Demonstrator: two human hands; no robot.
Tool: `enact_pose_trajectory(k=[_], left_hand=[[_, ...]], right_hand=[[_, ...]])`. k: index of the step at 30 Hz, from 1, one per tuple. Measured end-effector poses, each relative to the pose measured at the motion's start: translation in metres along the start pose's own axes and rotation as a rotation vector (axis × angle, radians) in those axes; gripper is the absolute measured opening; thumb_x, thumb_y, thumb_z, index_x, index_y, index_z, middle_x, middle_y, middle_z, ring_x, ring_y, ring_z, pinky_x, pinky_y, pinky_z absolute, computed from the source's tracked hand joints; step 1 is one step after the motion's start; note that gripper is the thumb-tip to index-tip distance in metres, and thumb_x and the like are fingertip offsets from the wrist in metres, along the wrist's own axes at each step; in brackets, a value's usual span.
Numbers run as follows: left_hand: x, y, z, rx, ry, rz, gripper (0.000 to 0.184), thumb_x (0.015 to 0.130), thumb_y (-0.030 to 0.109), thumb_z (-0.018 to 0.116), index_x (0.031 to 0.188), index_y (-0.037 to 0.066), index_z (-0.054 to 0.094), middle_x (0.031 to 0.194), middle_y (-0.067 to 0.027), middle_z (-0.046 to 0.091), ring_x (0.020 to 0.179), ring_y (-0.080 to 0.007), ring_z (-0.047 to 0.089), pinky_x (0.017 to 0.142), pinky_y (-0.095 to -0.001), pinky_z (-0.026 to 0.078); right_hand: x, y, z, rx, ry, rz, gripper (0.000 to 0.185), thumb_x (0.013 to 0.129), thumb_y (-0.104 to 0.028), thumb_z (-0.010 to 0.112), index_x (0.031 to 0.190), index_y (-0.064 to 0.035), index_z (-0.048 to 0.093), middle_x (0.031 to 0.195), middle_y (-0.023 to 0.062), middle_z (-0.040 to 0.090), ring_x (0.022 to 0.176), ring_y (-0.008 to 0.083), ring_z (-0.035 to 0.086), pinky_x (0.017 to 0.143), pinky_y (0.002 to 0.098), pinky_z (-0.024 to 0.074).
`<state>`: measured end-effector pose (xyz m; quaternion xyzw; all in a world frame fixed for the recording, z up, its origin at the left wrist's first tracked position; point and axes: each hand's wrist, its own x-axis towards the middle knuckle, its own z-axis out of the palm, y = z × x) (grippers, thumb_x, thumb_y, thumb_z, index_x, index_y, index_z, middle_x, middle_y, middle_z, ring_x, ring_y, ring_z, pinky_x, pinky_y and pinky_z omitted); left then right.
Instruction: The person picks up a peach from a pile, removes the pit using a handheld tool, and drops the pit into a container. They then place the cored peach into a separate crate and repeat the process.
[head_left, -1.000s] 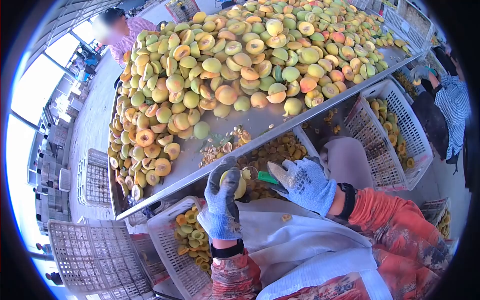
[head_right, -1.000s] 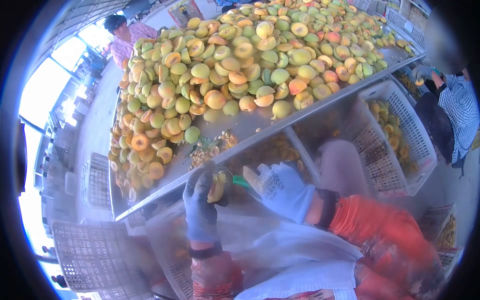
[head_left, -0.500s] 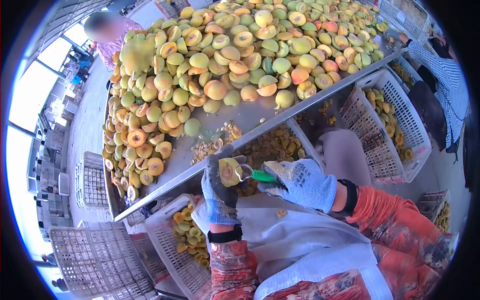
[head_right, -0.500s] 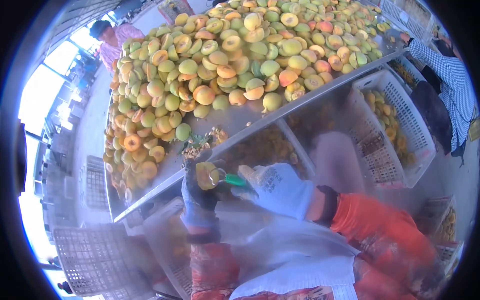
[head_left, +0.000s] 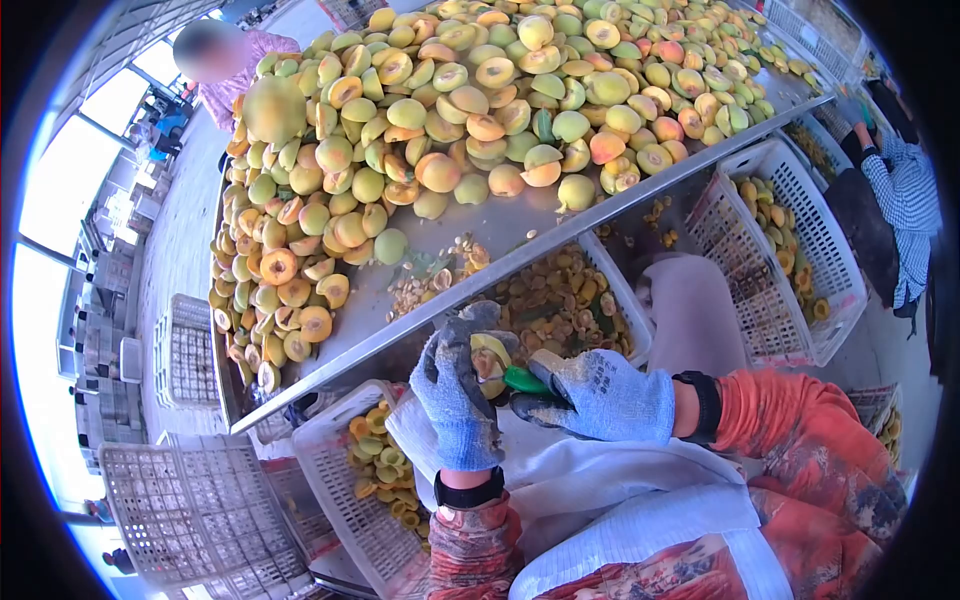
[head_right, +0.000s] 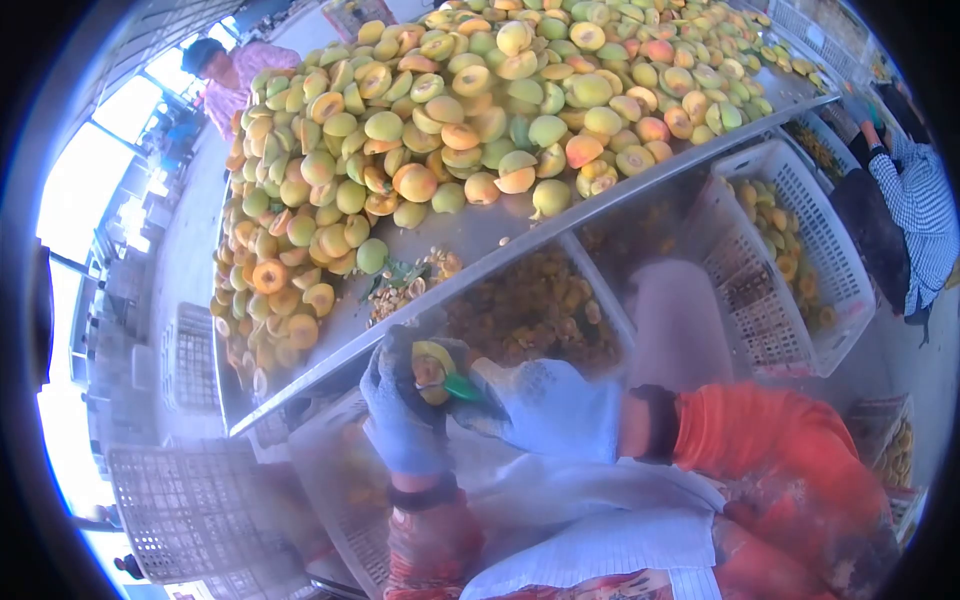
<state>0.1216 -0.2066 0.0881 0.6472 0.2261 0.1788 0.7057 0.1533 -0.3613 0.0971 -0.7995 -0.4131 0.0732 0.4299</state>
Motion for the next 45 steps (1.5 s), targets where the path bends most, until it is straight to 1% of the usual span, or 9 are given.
enact_pose_trajectory(k=[10, 15, 21, 25, 29, 36, 40, 44, 45], left_hand=[[0.007, -0.004, -0.004, -0.18, 0.004, -0.033, 0.028, 0.089, 0.013, 0.051, 0.111, -0.003, 0.053, 0.108, -0.0109, 0.057, 0.094, -0.0167, 0.056, 0.083, -0.0283, 0.044], [0.011, -0.013, 0.009, -0.395, 0.153, -0.002, 0.028, 0.089, 0.017, 0.053, 0.109, -0.002, 0.054, 0.099, -0.0083, 0.059, 0.089, -0.017, 0.057, 0.079, -0.0286, 0.046], [0.017, 0.001, 0.003, 0.091, 0.094, 0.176, 0.024, 0.088, 0.012, 0.048, 0.104, -0.003, 0.059, 0.09, -0.0064, 0.063, 0.072, -0.0103, 0.055, 0.066, -0.0227, 0.045], [0.026, 0.015, -0.007, 0.202, -0.073, -0.167, 0.029, 0.088, 0.022, 0.051, 0.095, -0.004, 0.06, 0.083, -0.0066, 0.059, 0.073, -0.0141, 0.053, 0.063, -0.0257, 0.045], [0.016, 0.008, -0.004, 0.347, 0.003, 0.309, 0.025, 0.087, 0.012, 0.048, 0.102, -0.003, 0.061, 0.087, -0.0072, 0.064, 0.072, -0.0111, 0.056, 0.065, -0.0238, 0.045], [0.021, 0.008, -0.004, 0.156, -0.15, -0.154, 0.025, 0.087, 0.009, 0.048, 0.106, -0.003, 0.059, 0.089, -0.0078, 0.064, 0.076, -0.0102, 0.056, 0.068, -0.0243, 0.047], [0.016, -0.006, 0.011, 0.253, 0.053, 0.384, 0.03, 0.089, 0.02, 0.051, 0.104, -0.004, 0.059, 0.086, -0.0067, 0.063, 0.073, -0.0091, 0.056, 0.065, -0.0236, 0.047], [0.021, 0.009, 0.011, -0.05, -0.071, -0.176, 0.038, 0.089, 0.031, 0.049, 0.098, -0.003, 0.061, 0.087, -0.0093, 0.063, 0.07, -0.0174, 0.059, 0.068, -0.0303, 0.047], [0.022, 0.004, 0.012, 0.081, -0.142, 0.076, 0.044, 0.087, 0.037, 0.05, 0.098, -0.004, 0.06, 0.086, -0.011, 0.062, 0.067, -0.0185, 0.06, 0.064, -0.0308, 0.049]], right_hand=[[0.025, 0.036, 0.011, 0.816, -0.423, 0.668, 0.028, 0.088, -0.032, 0.054, 0.098, -0.0063, 0.054, 0.062, 0.0055, 0.054, 0.052, 0.0166, 0.054, 0.046, 0.0312, 0.0428], [0.017, 0.022, 0.022, -0.023, -0.065, 0.209, 0.034, 0.083, -0.033, 0.058, 0.097, -0.0035, 0.052, 0.072, 0.0214, 0.056, 0.065, 0.0414, 0.055, 0.056, 0.0431, 0.0447], [0.023, -0.015, -0.008, 1.089, -0.37, 0.706, 0.047, 0.086, -0.042, 0.053, 0.118, -0.0086, 0.046, 0.075, 0.0059, 0.052, 0.039, 0.013, 0.044, 0.035, 0.0286, 0.0364], [0.019, -0.008, -0.005, 1.173, -0.396, 0.665, 0.047, 0.085, -0.043, 0.054, 0.117, -0.009, 0.046, 0.075, 0.0005, 0.047, 0.038, 0.0091, 0.04, 0.031, 0.0241, 0.0325], [0.021, -0.005, -0.014, 1.229, -0.486, 0.597, 0.03, 0.088, -0.031, 0.055, 0.101, -0.0047, 0.048, 0.056, 0.0035, 0.049, 0.038, 0.012, 0.046, 0.034, 0.0238, 0.0367], [0.013, 0.008, -0.008, 1.154, -0.486, 0.492, 0.035, 0.088, -0.03, 0.054, 0.111, -0.0058, 0.049, 0.071, 0.0007, 0.051, 0.034, 0.012, 0.042, 0.03, 0.0225, 0.0339], [0.013, 0.011, -0.009, 1.25, -0.537, 0.666, 0.033, 0.088, -0.031, 0.053, 0.107, -0.0049, 0.05, 0.075, 0.0012, 0.053, 0.037, 0.0113, 0.043, 0.031, 0.0238, 0.0338], [0.018, 0.01, -0.02, 1.254, -0.505, 0.65, 0.035, 0.087, -0.038, 0.054, 0.093, -0.0035, 0.055, 0.055, 0.0027, 0.051, 0.037, 0.0111, 0.046, 0.033, 0.0236, 0.0344], [0.02, 0.008, -0.024, 1.261, -0.513, 0.64, 0.037, 0.087, -0.04, 0.053, 0.091, -0.0034, 0.056, 0.055, 0.0022, 0.05, 0.037, 0.0106, 0.046, 0.033, 0.0233, 0.0338]])
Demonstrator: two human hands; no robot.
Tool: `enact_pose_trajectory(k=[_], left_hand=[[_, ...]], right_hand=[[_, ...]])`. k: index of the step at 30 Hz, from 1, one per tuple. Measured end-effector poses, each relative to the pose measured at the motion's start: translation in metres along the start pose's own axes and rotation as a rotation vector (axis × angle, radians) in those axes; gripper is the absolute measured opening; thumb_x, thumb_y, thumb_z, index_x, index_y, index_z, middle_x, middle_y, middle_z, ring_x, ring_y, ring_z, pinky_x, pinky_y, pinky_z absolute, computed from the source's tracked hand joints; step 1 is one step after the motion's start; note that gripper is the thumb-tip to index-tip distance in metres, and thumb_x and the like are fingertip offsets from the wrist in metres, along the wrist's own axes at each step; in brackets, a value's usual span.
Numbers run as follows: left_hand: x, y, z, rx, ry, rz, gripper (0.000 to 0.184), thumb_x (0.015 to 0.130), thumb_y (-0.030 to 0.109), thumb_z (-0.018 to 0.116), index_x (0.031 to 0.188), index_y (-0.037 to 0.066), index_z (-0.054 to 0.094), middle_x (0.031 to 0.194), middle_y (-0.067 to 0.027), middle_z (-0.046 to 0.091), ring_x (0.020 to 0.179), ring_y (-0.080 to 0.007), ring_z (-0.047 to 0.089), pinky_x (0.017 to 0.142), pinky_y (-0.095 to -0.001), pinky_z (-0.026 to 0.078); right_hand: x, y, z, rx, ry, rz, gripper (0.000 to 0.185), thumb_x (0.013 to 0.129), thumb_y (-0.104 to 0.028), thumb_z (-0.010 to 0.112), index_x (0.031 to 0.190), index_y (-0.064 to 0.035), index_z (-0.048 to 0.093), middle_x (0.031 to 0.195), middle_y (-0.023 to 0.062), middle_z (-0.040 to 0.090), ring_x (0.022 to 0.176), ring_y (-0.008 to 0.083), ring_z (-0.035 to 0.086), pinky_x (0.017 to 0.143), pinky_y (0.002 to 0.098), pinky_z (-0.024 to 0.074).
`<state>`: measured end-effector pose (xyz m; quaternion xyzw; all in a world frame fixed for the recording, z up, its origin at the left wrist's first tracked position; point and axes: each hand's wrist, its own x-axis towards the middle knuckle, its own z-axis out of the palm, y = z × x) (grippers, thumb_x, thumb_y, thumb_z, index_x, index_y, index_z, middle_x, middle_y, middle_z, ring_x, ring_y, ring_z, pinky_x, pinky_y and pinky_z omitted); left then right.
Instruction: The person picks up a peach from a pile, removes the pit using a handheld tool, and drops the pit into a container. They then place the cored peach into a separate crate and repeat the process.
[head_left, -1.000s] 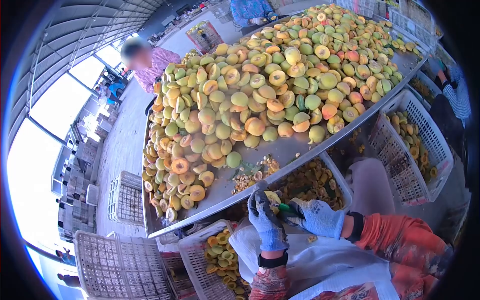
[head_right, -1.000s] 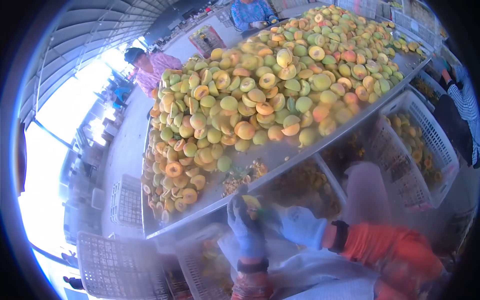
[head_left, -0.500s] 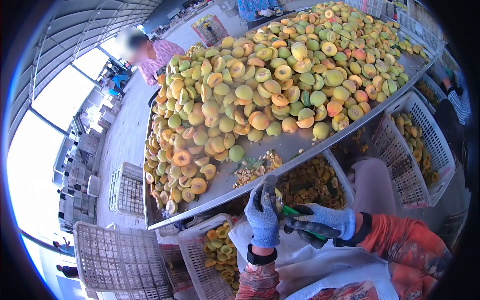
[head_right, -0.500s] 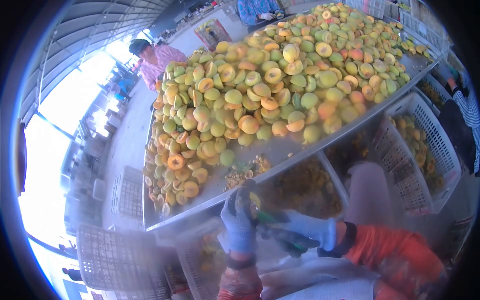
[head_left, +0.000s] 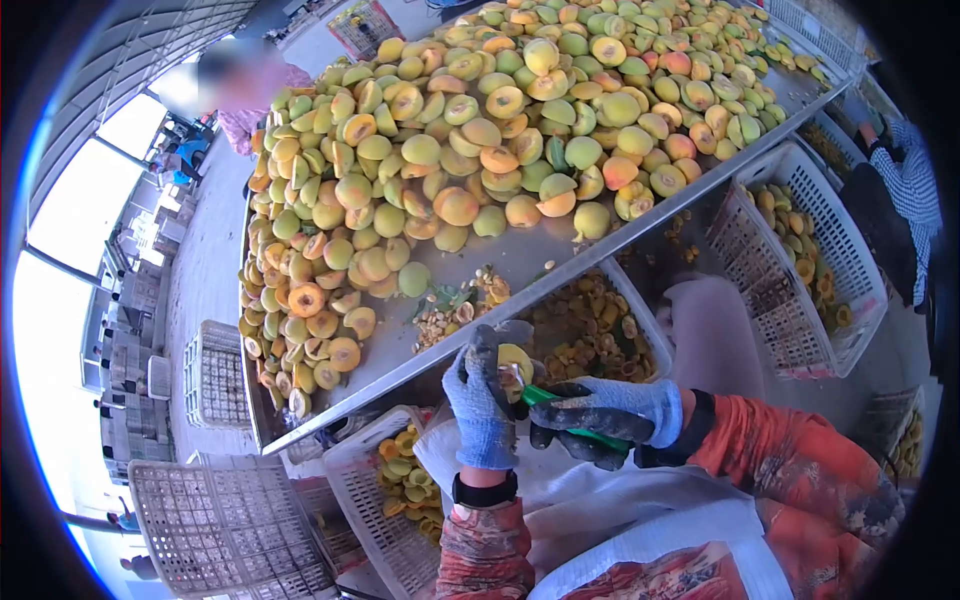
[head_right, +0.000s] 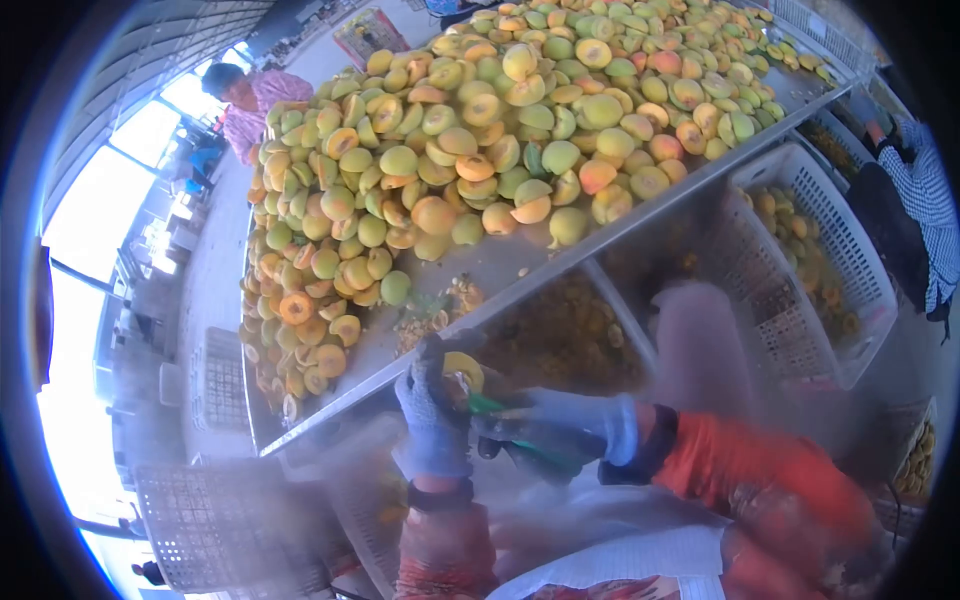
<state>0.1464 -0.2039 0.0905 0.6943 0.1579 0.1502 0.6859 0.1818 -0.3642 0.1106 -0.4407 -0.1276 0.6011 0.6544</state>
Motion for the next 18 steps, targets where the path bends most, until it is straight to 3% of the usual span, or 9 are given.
enact_pose_trajectory(k=[2, 4, 6, 8, 12, 14, 15, 16, 18], left_hand=[[0.004, 0.004, 0.007, -0.072, 0.061, -0.142, 0.041, 0.087, 0.034, 0.05, 0.099, -0.005, 0.058, 0.085, -0.0129, 0.062, 0.065, -0.02, 0.061, 0.059, -0.0297, 0.049], [0.009, 0.005, 0.009, -0.112, 0.053, -0.143, 0.04, 0.087, 0.033, 0.049, 0.098, -0.005, 0.057, 0.081, -0.014, 0.062, 0.065, -0.0212, 0.061, 0.056, -0.0277, 0.049], [0.015, 0.011, 0.01, -0.418, -0.135, -0.349, 0.046, 0.089, 0.039, 0.049, 0.098, -0.005, 0.059, 0.079, -0.0145, 0.063, 0.06, -0.023, 0.062, 0.05, -0.0291, 0.051], [0.016, 0.02, 0.02, -0.344, -0.134, -0.339, 0.052, 0.089, 0.044, 0.044, 0.1, -0.005, 0.058, 0.078, -0.0159, 0.063, 0.061, -0.0255, 0.062, 0.049, -0.0292, 0.051], [0.024, 0.012, 0.017, -0.491, -0.056, -0.347, 0.054, 0.089, 0.047, 0.042, 0.104, -0.003, 0.056, 0.076, -0.0154, 0.062, 0.057, -0.0215, 0.06, 0.043, -0.0272, 0.047], [0.027, 0.005, 0.014, -0.561, -0.072, -0.377, 0.054, 0.089, 0.048, 0.041, 0.104, -0.002, 0.056, 0.075, -0.0152, 0.062, 0.056, -0.0204, 0.059, 0.04, -0.0264, 0.045], [0.028, 0.002, 0.015, -0.504, -0.023, -0.362, 0.055, 0.089, 0.049, 0.041, 0.105, -0.001, 0.056, 0.074, -0.0149, 0.061, 0.055, -0.0197, 0.058, 0.038, -0.0259, 0.043], [0.027, 0.001, 0.017, -0.446, 0.024, -0.351, 0.055, 0.089, 0.05, 0.041, 0.106, -0.001, 0.055, 0.073, -0.0147, 0.061, 0.053, -0.019, 0.057, 0.036, -0.0254, 0.041], [0.024, -0.002, 0.021, -0.425, 0.019, -0.318, 0.052, 0.09, 0.046, 0.042, 0.105, -0.002, 0.056, 0.078, -0.0143, 0.062, 0.057, -0.0204, 0.059, 0.043, -0.0262, 0.046]], right_hand=[[-0.004, -0.001, -0.002, 0.025, 0.029, 0.002, 0.04, 0.088, -0.043, 0.051, 0.092, -0.0037, 0.057, 0.054, 0.0001, 0.048, 0.038, 0.0091, 0.044, 0.033, 0.022, 0.0323], [-0.006, -0.002, -0.005, 0.081, -0.001, 0.072, 0.041, 0.089, -0.046, 0.047, 0.093, -0.0073, 0.058, 0.06, -0.0008, 0.048, 0.045, 0.0063, 0.041, 0.04, 0.0196, 0.0333], [-0.008, 0.001, -0.01, 0.152, -0.02, 0.083, 0.045, 0.087, -0.05, 0.047, 0.092, -0.0073, 0.059, 0.059, -0.0013, 0.047, 0.044, 0.006, 0.041, 0.039, 0.0185, 0.0317], [-0.003, 0.009, -0.019, 0.259, -0.075, 0.021, 0.045, 0.086, -0.051, 0.048, 0.093, -0.0074, 0.059, 0.058, -0.0016, 0.047, 0.044, 0.0059, 0.042, 0.039, 0.0178, 0.0317], [-0.008, 0.004, -0.026, 0.26, -0.024, -0.043, 0.045, 0.086, -0.05, 0.049, 0.094, -0.0067, 0.059, 0.058, -0.0013, 0.048, 0.045, 0.0058, 0.043, 0.04, 0.0185, 0.0321], [-0.009, -0.002, -0.036, 0.039, 0.107, -0.049, 0.041, 0.087, -0.044, 0.052, 0.101, -0.0057, 0.058, 0.063, -0.0002, 0.051, 0.047, 0.0057, 0.045, 0.042, 0.0191, 0.0333], [-0.004, -0.004, -0.028, -0.047, 0.247, -0.188, 0.026, 0.085, -0.031, 0.059, 0.089, -0.0061, 0.054, 0.053, 0.0002, 0.048, 0.037, 0.0092, 0.044, 0.034, 0.0222, 0.0325], [-0.002, -0.005, -0.024, -0.044, 0.251, -0.188, 0.026, 0.085, -0.031, 0.059, 0.089, -0.0061, 0.054, 0.053, 0.0002, 0.048, 0.037, 0.0092, 0.044, 0.034, 0.0222, 0.0325], [0.002, -0.007, -0.021, -0.356, 0.372, -0.384, 0.026, 0.085, -0.03, 0.06, 0.09, -0.0062, 0.053, 0.058, 0.0004, 0.052, 0.042, 0.009, 0.048, 0.037, 0.0228, 0.0356]])
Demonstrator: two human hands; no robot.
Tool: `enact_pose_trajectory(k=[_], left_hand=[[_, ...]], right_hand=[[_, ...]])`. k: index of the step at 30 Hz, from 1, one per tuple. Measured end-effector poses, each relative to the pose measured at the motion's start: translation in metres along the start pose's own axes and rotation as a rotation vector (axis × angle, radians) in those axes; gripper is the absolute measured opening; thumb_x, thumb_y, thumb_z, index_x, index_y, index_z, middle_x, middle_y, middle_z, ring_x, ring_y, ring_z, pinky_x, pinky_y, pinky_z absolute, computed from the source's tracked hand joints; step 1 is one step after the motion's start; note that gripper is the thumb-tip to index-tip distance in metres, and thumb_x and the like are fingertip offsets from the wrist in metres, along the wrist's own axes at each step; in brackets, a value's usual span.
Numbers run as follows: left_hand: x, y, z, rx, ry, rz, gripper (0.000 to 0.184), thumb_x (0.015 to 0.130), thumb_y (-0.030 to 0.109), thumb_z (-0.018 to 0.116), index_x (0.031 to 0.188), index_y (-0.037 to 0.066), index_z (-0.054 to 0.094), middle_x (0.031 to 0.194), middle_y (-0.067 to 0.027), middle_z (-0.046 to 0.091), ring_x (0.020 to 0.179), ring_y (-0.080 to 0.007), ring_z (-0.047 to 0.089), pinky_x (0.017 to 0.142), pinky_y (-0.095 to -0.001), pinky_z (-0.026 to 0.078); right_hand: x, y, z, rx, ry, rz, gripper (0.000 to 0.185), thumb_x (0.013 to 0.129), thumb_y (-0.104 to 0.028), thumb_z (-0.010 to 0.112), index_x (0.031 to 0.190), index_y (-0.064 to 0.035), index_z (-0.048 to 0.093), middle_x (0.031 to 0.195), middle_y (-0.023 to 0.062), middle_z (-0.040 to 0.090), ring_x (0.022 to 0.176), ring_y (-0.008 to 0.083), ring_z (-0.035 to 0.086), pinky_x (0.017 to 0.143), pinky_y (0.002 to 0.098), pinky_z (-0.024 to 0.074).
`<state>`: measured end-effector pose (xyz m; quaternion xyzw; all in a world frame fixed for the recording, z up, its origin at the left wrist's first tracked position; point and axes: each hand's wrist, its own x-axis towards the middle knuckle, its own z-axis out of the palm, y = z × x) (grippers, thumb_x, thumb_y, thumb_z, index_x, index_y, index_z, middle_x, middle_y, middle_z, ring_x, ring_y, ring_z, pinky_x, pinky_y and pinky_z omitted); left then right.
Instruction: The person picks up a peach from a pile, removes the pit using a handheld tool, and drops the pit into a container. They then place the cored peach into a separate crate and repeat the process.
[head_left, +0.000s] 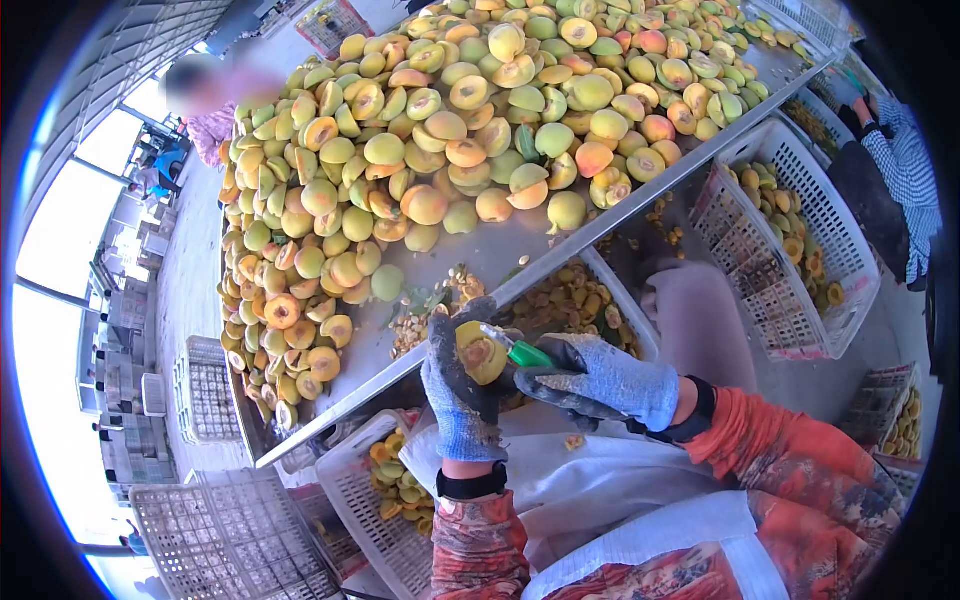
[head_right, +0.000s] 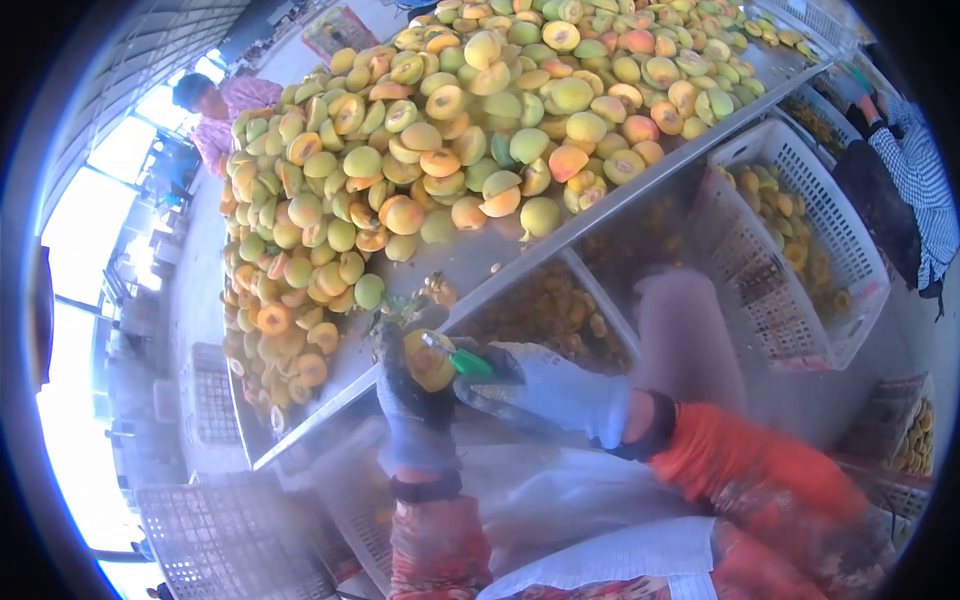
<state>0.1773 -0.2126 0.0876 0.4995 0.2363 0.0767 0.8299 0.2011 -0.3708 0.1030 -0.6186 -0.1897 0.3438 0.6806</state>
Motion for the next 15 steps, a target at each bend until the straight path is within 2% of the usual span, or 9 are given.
enact_pose_trajectory(k=[2, 3, 4, 6, 9, 11, 12, 14, 15], left_hand=[[0.0, -0.005, 0.003, 0.005, 0.038, 0.126, 0.045, 0.091, 0.038, 0.043, 0.105, -0.003, 0.056, 0.084, -0.0142, 0.062, 0.063, -0.0217, 0.061, 0.055, -0.0287, 0.051], [0.0, -0.008, -0.004, 0.166, -0.022, 0.215, 0.038, 0.09, 0.029, 0.048, 0.11, -0.003, 0.05, 0.091, -0.015, 0.059, 0.077, -0.0233, 0.06, 0.068, -0.0339, 0.051], [0.001, -0.009, -0.005, 0.166, -0.022, 0.215, 0.038, 0.09, 0.029, 0.048, 0.11, -0.003, 0.05, 0.091, -0.015, 0.059, 0.077, -0.0233, 0.06, 0.068, -0.0339, 0.051], [0.002, -0.013, -0.005, 0.042, 0.158, 0.234, 0.039, 0.092, 0.03, 0.045, 0.104, -0.006, 0.056, 0.091, -0.0157, 0.061, 0.074, -0.0243, 0.063, 0.067, -0.0315, 0.052], [0.006, -0.009, -0.013, 0.022, -0.039, 0.179, 0.039, 0.092, 0.029, 0.044, 0.106, -0.006, 0.055, 0.093, -0.0152, 0.062, 0.079, -0.025, 0.063, 0.069, -0.0311, 0.052], [0.004, -0.003, -0.009, -0.015, -0.089, 0.111, 0.039, 0.091, 0.029, 0.044, 0.109, -0.005, 0.053, 0.095, -0.016, 0.061, 0.08, -0.0249, 0.062, 0.07, -0.0312, 0.052], [0.002, 0.0, -0.005, -0.054, -0.133, 0.048, 0.04, 0.091, 0.029, 0.044, 0.112, -0.004, 0.052, 0.096, -0.0168, 0.061, 0.082, -0.0247, 0.062, 0.07, -0.0313, 0.052], [0.0, 0.004, 0.009, -0.051, -0.104, -0.011, 0.044, 0.09, 0.031, 0.045, 0.117, -0.004, 0.048, 0.097, -0.0184, 0.061, 0.083, -0.0241, 0.061, 0.07, -0.0316, 0.052], [-0.001, 0.002, 0.014, -0.088, -0.128, 0.092, 0.046, 0.089, 0.032, 0.046, 0.118, -0.004, 0.048, 0.097, -0.0189, 0.06, 0.083, -0.0244, 0.061, 0.07, -0.032, 0.052]], right_hand=[[0.004, 0.013, 0.004, -0.189, 0.061, -0.114, 0.03, 0.084, -0.032, 0.061, 0.092, -0.0041, 0.051, 0.063, 0.0047, 0.056, 0.046, 0.0143, 0.052, 0.043, 0.0274, 0.0409], [0.005, 0.024, 0.007, -0.476, 0.161, -0.237, 0.031, 0.083, -0.031, 0.061, 0.093, -0.0034, 0.051, 0.064, 0.0073, 0.057, 0.047, 0.0179, 0.053, 0.046, 0.0306, 0.0428], [0.004, 0.03, 0.009, -0.763, 0.26, -0.356, 0.032, 0.083, -0.031, 0.061, 0.094, -0.0027, 0.051, 0.064, 0.01, 0.057, 0.048, 0.0215, 0.054, 0.049, 0.0337, 0.0447], [0.004, 0.035, 0.01, -0.765, 0.234, -0.305, 0.034, 0.082, -0.031, 0.061, 0.098, -0.0024, 0.052, 0.065, 0.0137, 0.056, 0.051, 0.028, 0.054, 0.053, 0.0387, 0.046], [0.006, 0.034, 0.007, -0.42, 0.008, -0.317, 0.035, 0.083, -0.032, 0.06, 0.102, -0.0027, 0.053, 0.061, 0.0101, 0.056, 0.046, 0.0223, 0.054, 0.046, 0.0344, 0.0444], [-0.001, 0.004, 0.005, 0.312, -0.352, 0.325, 0.034, 0.084, -0.031, 0.06, 0.103, -0.0041, 0.054, 0.059, 0.0062, 0.054, 0.039, 0.0153, 0.05, 0.038, 0.0276, 0.0395], [-0.001, 0.002, 0.001, 0.31, -0.35, 0.326, 0.034, 0.084, -0.031, 0.06, 0.103, -0.0041, 0.054, 0.059, 0.0062, 0.054, 0.039, 0.0153, 0.05, 0.038, 0.0276, 0.0395], [-0.002, 0.0, -0.006, 0.465, -0.379, 0.317, 0.031, 0.082, -0.033, 0.063, 0.101, -0.0093, 0.055, 0.074, -0.0037, 0.054, 0.054, 0.0022, 0.045, 0.045, 0.018, 0.0365], [-0.001, -0.003, -0.012, 0.274, -0.324, 0.395, 0.031, 0.083, -0.031, 0.062, 0.101, -0.0071, 0.055, 0.075, 0.0032, 0.058, 0.057, 0.0099, 0.052, 0.049, 0.0225, 0.041]])
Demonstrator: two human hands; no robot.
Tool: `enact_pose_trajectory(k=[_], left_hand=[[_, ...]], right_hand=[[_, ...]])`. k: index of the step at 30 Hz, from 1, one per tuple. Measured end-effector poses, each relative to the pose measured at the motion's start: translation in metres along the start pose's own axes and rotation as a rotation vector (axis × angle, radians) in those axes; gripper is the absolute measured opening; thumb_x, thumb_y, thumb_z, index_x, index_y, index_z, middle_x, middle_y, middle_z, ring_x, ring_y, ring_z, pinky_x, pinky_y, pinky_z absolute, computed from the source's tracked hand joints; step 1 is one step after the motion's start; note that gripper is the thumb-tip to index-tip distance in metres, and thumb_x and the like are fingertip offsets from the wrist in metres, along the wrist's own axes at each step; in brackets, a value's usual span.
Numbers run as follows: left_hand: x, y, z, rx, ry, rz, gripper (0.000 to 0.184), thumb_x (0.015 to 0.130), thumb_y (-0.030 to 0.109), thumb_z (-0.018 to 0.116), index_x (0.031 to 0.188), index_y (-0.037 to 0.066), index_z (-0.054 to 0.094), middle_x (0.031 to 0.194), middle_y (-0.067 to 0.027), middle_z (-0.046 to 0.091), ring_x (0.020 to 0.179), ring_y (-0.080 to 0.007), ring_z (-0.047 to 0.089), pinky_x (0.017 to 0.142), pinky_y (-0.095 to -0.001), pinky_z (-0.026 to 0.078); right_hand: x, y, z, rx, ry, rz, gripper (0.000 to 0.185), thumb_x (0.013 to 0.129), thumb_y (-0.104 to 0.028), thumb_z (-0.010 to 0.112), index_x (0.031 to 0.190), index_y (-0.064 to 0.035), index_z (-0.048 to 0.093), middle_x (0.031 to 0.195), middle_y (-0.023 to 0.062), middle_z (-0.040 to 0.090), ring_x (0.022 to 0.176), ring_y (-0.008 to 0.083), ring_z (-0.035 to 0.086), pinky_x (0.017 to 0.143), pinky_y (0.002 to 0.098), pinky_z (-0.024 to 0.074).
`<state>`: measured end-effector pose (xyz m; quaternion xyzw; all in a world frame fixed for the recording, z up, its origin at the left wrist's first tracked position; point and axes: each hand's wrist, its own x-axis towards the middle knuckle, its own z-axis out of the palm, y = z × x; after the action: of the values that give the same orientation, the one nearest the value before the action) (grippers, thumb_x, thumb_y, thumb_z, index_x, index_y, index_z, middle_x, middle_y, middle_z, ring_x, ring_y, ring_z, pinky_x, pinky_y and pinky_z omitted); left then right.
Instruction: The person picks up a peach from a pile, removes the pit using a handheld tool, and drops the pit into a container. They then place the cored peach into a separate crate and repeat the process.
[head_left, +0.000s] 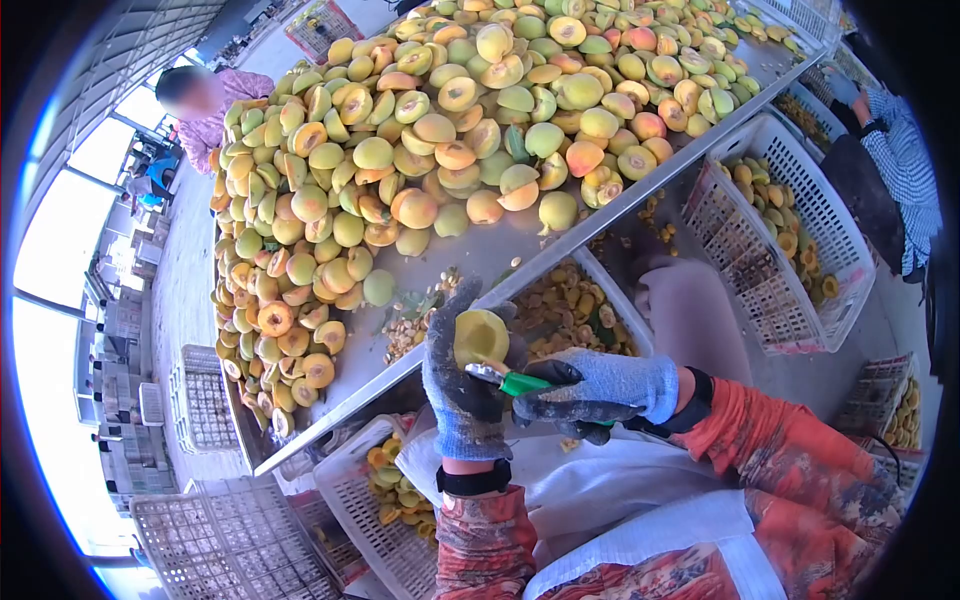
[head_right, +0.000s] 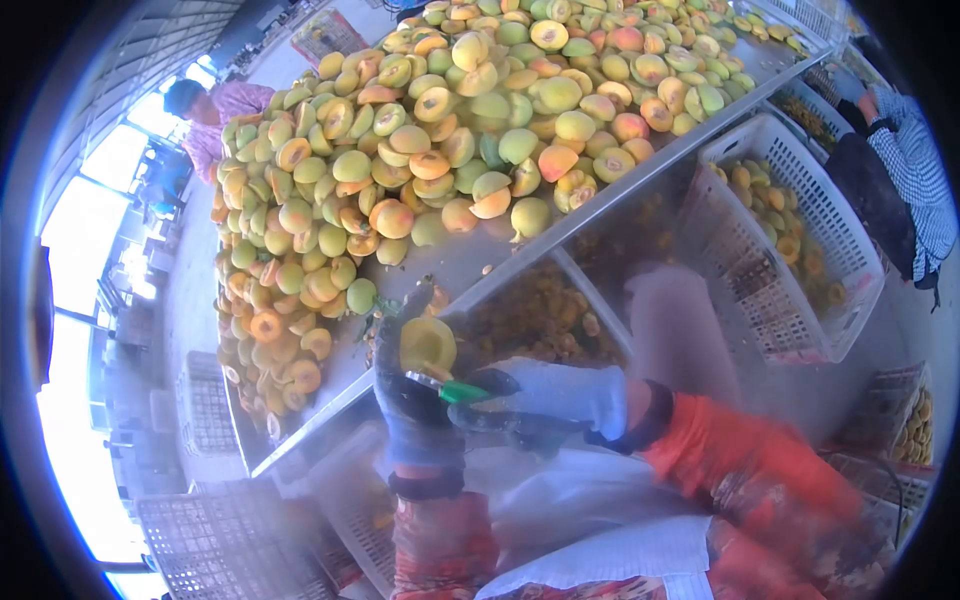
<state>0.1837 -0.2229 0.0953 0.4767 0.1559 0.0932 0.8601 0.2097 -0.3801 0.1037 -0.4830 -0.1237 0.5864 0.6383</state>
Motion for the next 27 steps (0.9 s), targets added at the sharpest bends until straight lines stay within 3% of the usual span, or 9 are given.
enact_pose_trajectory(k=[3, 7, 11, 15, 17, 21, 25, 26, 27], left_hand=[[0.01, -0.006, -0.011, 0.339, -0.078, 0.267, 0.05, 0.086, 0.036, 0.048, 0.117, -0.004, 0.048, 0.099, -0.0188, 0.059, 0.083, -0.026, 0.061, 0.071, -0.0341, 0.053], [0.007, -0.006, -0.006, -0.129, 0.035, -0.033, 0.051, 0.085, 0.037, 0.048, 0.114, -0.005, 0.049, 0.101, -0.0201, 0.058, 0.089, -0.03, 0.059, 0.077, -0.0376, 0.051], [0.01, -0.014, -0.008, -0.158, 0.023, 0.02, 0.048, 0.085, 0.035, 0.047, 0.112, -0.005, 0.05, 0.1, -0.0209, 0.058, 0.09, -0.0334, 0.058, 0.078, -0.04, 0.051], [0.006, -0.017, -0.016, -0.341, 0.121, -0.131, 0.046, 0.085, 0.033, 0.047, 0.112, -0.004, 0.049, 0.101, -0.0218, 0.058, 0.089, -0.0341, 0.059, 0.075, -0.041, 0.05], [-0.004, -0.003, -0.021, -0.269, 0.075, -0.141, 0.045, 0.085, 0.032, 0.048, 0.111, -0.004, 0.051, 0.1, -0.0216, 0.058, 0.086, -0.0333, 0.059, 0.073, -0.0405, 0.051], [-0.032, 0.035, -0.092, 0.039, 0.172, -0.004, 0.035, 0.084, 0.025, 0.054, 0.104, -0.003, 0.058, 0.095, -0.0181, 0.062, 0.082, -0.0264, 0.062, 0.072, -0.0343, 0.052], [-0.048, 0.072, -0.175, 1.372, 0.221, 0.062, 0.023, 0.08, 0.0, 0.058, 0.103, -0.004, 0.058, 0.091, -0.0114, 0.062, 0.081, -0.0168, 0.06, 0.073, -0.0253, 0.051], [-0.031, 0.079, -0.171, 1.872, -0.044, 0.426, 0.022, 0.083, 0.002, 0.056, 0.103, -0.005, 0.058, 0.091, -0.01, 0.062, 0.081, -0.0156, 0.06, 0.073, -0.0239, 0.051], [-0.014, 0.084, -0.164, 1.171, 0.309, 0.13, 0.021, 0.083, 0.001, 0.056, 0.103, -0.005, 0.058, 0.091, -0.0096, 0.061, 0.083, -0.0149, 0.059, 0.073, -0.0232, 0.05]], right_hand=[[0.003, 0.014, -0.016, -0.867, 0.568, -0.478, 0.032, 0.082, -0.029, 0.06, 0.103, -0.005, 0.054, 0.079, 0.0122, 0.06, 0.061, 0.0215, 0.058, 0.051, 0.03, 0.0448], [0.009, 0.025, -0.011, -1.264, 0.807, -0.702, 0.05, 0.076, -0.024, 0.065, 0.118, -0.0039, 0.046, 0.083, 0.0149, 0.06, 0.066, 0.0291, 0.06, 0.058, 0.037, 0.0457], [0.024, 0.026, -0.007, -1.703, 0.86, -0.521, 0.056, 0.071, -0.024, 0.066, 0.118, -0.0007, 0.046, 0.085, 0.0142, 0.058, 0.062, 0.0286, 0.057, 0.057, 0.0368, 0.0455], [0.026, 0.044, 0.009, -1.814, 0.75, -0.566, 0.046, 0.073, -0.019, 0.062, 0.112, -0.003, 0.044, 0.081, 0.0161, 0.059, 0.064, 0.0301, 0.06, 0.053, 0.0387, 0.0458], [0.024, 0.047, 0.01, -1.23, 0.532, -0.577, 0.037, 0.073, -0.019, 0.062, 0.103, -0.005, 0.046, 0.072, 0.0163, 0.059, 0.064, 0.0312, 0.06, 0.054, 0.0406, 0.0452], [0.017, 0.044, -0.004, -1.056, 0.704, -0.659, 0.027, 0.074, -0.02, 0.062, 0.092, -0.0044, 0.049, 0.068, 0.0151, 0.058, 0.064, 0.0329, 0.059, 0.056, 0.0406, 0.045], [0.014, 0.052, -0.032, -1.018, 0.718, -0.522, 0.043, 0.074, -0.027, 0.067, 0.106, -0.0039, 0.049, 0.083, 0.0173, 0.06, 0.07, 0.0362, 0.06, 0.06, 0.0413, 0.0474], [0.016, 0.048, -0.034, -0.98, 0.657, -0.441, 0.043, 0.074, -0.027, 0.067, 0.106, -0.0043, 0.049, 0.083, 0.0171, 0.06, 0.071, 0.0363, 0.059, 0.061, 0.0412, 0.0476], [0.018, 0.046, -0.035, -0.974, 0.657, -0.437, 0.043, 0.074, -0.027, 0.067, 0.106, -0.0043, 0.049, 0.083, 0.0171, 0.06, 0.071, 0.0363, 0.059, 0.061, 0.0412, 0.0476]])
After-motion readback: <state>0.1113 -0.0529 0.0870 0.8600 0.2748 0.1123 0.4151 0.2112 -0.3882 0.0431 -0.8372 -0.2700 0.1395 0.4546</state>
